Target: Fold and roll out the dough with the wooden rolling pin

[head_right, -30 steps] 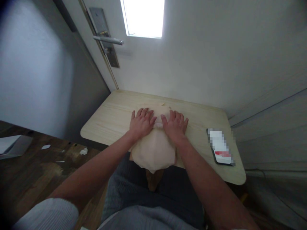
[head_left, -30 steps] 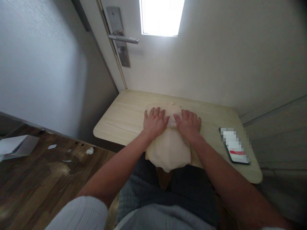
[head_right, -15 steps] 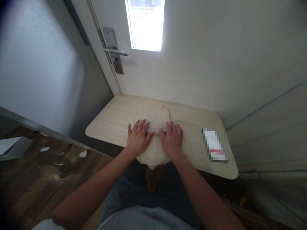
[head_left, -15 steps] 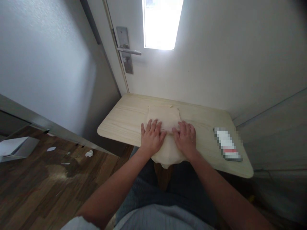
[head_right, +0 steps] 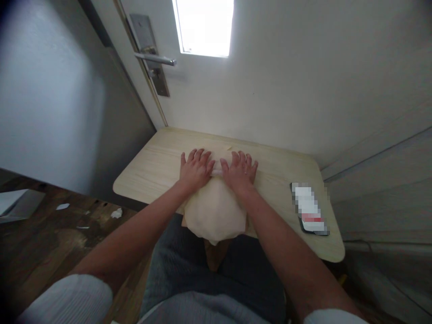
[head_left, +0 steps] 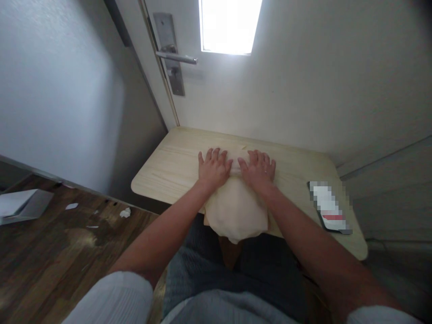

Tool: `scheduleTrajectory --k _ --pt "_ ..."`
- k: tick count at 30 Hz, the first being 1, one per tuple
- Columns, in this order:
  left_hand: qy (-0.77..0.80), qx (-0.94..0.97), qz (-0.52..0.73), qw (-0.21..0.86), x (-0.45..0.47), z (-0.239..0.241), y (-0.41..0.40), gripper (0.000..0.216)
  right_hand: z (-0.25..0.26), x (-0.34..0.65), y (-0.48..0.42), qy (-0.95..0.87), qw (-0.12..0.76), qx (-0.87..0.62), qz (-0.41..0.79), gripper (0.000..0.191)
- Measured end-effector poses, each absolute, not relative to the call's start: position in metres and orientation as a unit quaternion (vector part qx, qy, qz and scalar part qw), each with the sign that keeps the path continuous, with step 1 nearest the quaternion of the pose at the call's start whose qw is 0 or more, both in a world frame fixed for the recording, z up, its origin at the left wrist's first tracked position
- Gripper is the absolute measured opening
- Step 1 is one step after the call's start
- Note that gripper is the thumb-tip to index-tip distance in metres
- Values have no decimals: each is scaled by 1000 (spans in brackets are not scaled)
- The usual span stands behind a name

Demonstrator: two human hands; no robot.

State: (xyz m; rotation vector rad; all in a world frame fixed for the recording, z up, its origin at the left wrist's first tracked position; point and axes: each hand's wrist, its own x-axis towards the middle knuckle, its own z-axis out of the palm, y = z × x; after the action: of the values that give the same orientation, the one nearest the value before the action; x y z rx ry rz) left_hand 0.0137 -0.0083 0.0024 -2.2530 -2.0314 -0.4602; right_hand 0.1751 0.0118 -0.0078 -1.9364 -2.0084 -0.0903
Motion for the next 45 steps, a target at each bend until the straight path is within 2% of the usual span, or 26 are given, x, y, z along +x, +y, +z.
scheduleTrajectory --k 9,21,33,39,45 --pt "-649 -753 -110 -22 6 4 54 60 0 175 76 -704 123 -697 47 75" --pt "-645 -756 -106 -34 4 5 81 58 -3 173 106 -702 147 -695 51 75" --pt "-647 -752 -126 -9 7 5 42 53 -4 171 59 -680 180 -711 -4 65" --pt "-649 -752 -120 1 10 9 -1 55 -8 171 9 -702 175 -687 -59 59" --pt "-654 -746 -126 19 12 10 -41 57 -12 179 -45 -723 171 -667 -55 57"
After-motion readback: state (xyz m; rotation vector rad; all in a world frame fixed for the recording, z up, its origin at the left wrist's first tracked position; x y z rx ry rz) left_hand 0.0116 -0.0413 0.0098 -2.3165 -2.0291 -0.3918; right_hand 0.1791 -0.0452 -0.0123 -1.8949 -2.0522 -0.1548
